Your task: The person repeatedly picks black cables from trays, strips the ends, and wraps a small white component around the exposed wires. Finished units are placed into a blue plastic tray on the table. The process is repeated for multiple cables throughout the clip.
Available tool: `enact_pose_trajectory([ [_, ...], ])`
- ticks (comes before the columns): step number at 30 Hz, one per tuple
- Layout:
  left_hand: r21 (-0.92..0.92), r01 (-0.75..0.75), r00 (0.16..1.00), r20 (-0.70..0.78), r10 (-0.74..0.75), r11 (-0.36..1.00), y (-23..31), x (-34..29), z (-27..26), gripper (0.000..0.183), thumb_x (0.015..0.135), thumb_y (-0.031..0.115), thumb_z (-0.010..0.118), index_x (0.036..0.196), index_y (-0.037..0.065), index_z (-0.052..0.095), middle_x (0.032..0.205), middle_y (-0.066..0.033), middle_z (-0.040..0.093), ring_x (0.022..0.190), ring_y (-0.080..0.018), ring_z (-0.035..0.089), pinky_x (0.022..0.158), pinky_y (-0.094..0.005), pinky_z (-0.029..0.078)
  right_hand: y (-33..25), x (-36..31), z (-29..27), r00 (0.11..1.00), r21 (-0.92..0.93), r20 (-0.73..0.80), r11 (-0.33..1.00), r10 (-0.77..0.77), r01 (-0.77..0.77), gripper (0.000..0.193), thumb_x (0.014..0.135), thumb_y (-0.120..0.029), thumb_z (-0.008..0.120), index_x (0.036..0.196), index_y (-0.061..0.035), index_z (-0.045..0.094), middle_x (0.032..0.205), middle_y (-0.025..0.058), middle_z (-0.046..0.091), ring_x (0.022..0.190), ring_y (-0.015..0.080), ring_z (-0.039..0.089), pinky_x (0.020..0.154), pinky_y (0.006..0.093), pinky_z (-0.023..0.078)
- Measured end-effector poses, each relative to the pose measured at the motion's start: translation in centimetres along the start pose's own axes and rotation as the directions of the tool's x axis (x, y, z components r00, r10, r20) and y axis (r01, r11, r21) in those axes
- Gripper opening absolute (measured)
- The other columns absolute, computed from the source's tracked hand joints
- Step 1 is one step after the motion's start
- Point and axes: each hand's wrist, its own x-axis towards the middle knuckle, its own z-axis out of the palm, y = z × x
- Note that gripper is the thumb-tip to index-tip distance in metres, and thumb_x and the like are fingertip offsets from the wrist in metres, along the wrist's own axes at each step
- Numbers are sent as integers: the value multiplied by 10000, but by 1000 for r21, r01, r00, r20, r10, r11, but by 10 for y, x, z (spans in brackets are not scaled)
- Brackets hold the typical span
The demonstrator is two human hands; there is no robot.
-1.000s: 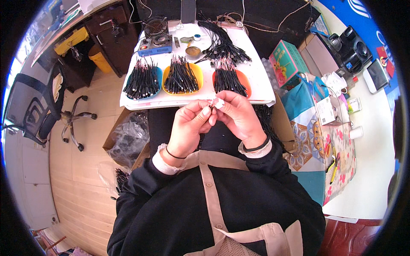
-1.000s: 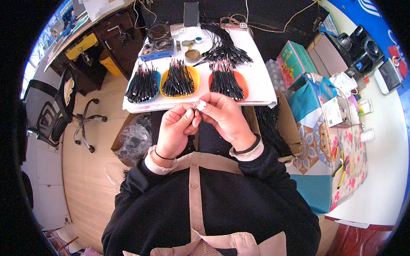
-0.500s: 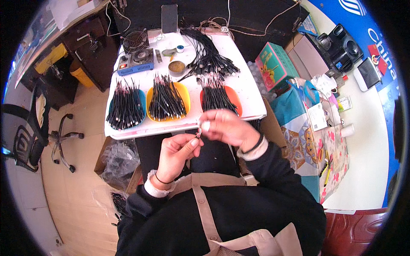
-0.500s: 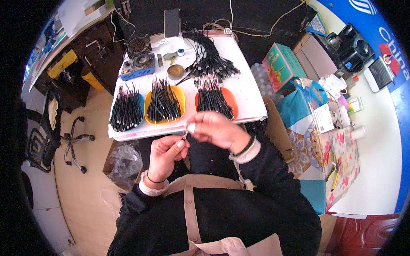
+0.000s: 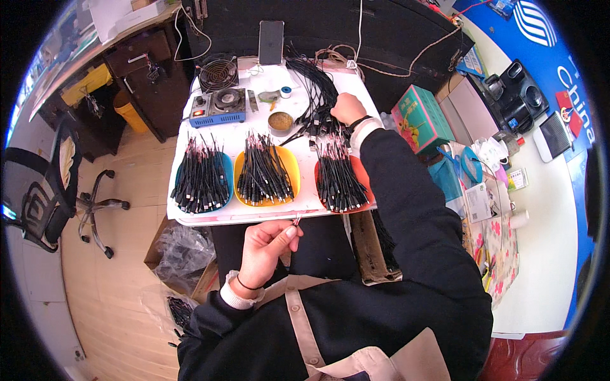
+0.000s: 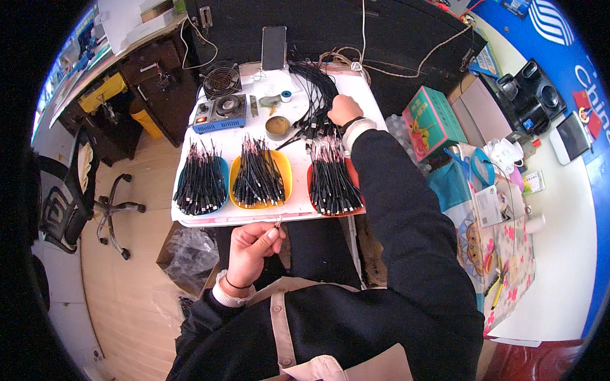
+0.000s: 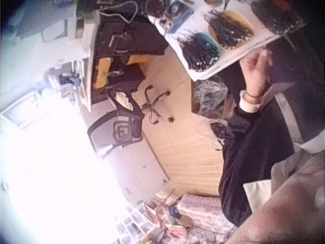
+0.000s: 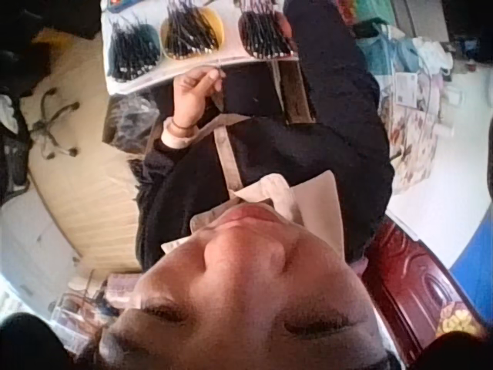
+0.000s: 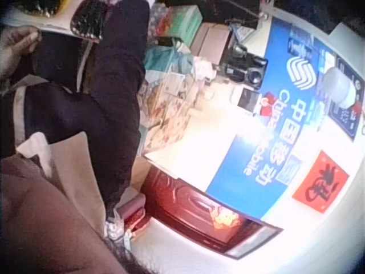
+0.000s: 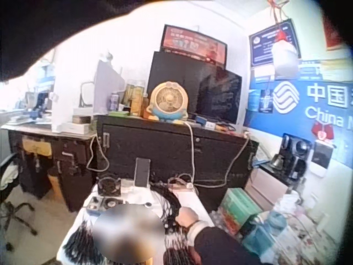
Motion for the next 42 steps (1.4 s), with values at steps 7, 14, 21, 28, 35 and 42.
enact_pose_trajectory([
  [7, -248, -3, 1000, 0, 3, 969, 4, 5, 0, 141, 950, 79, 553, 912, -19, 646, 704, -30, 616, 526, -37, 366, 487, -184, 268, 8, -14, -118, 986, 440, -19, 884, -164, 155, 235, 784, -213, 661, 817, 19, 684, 719, 39, 660, 628, 121, 565, 579, 301, 456],
  [14, -335, -142, 972, 132, 196, 931, 39, 35, 19, 155, 977, 119, 492, 995, 41, 625, 1348, -180, 512, 1209, -359, 528, 993, -496, 462, -51, -205, -147, 921, 810, -63, 519, -385, 272, 26, 844, -59, 605, 849, -53, 580, 733, -34, 552, 675, 33, 490, 610, 221, 435],
  [21, -76, -528, 834, 139, 534, 846, 136, 28, 20, 175, 985, 89, 474, 977, -20, 610, 1258, -158, 579, 783, -132, 560, 676, -242, 457, -120, -350, -56, 905, 638, -248, 645, -345, 421, 145, 765, -67, 667, 850, -23, 558, 776, 99, 546, 680, 215, 585, 631, 323, 481],
  [28, 43, -511, 842, 223, 490, 858, 94, -49, 40, 119, 945, 54, 536, 923, -27, 619, 935, -114, 648, 586, -44, 390, 530, -181, 321, -106, -325, -93, 927, 928, -162, 266, -337, 259, 189, 892, -113, 640, 1041, -1, 615, 895, 28, 626, 784, 65, 572, 696, 241, 481],
  [35, -130, -260, 859, 422, 291, 957, 53, -62, 54, 119, 951, 92, 552, 934, -5, 619, 936, -134, 638, 574, -48, 356, 531, -183, 308, -102, -298, -164, 873, 960, -281, -115, -398, 256, 241, 917, -108, 628, 1103, 44, 606, 985, 45, 655, 894, 77, 589, 795, 232, 481],
  [42, -227, -147, 907, 356, 223, 963, 48, -57, 61, 171, 974, 135, 516, 942, 4, 619, 1093, -196, 633, 683, -141, 556, 628, -228, 441, -98, -310, -167, 899, 965, -258, -130, -353, 226, 165, 896, -97, 659, 998, 30, 628, 885, 17, 654, 791, 48, 601, 699, 189, 478],
])
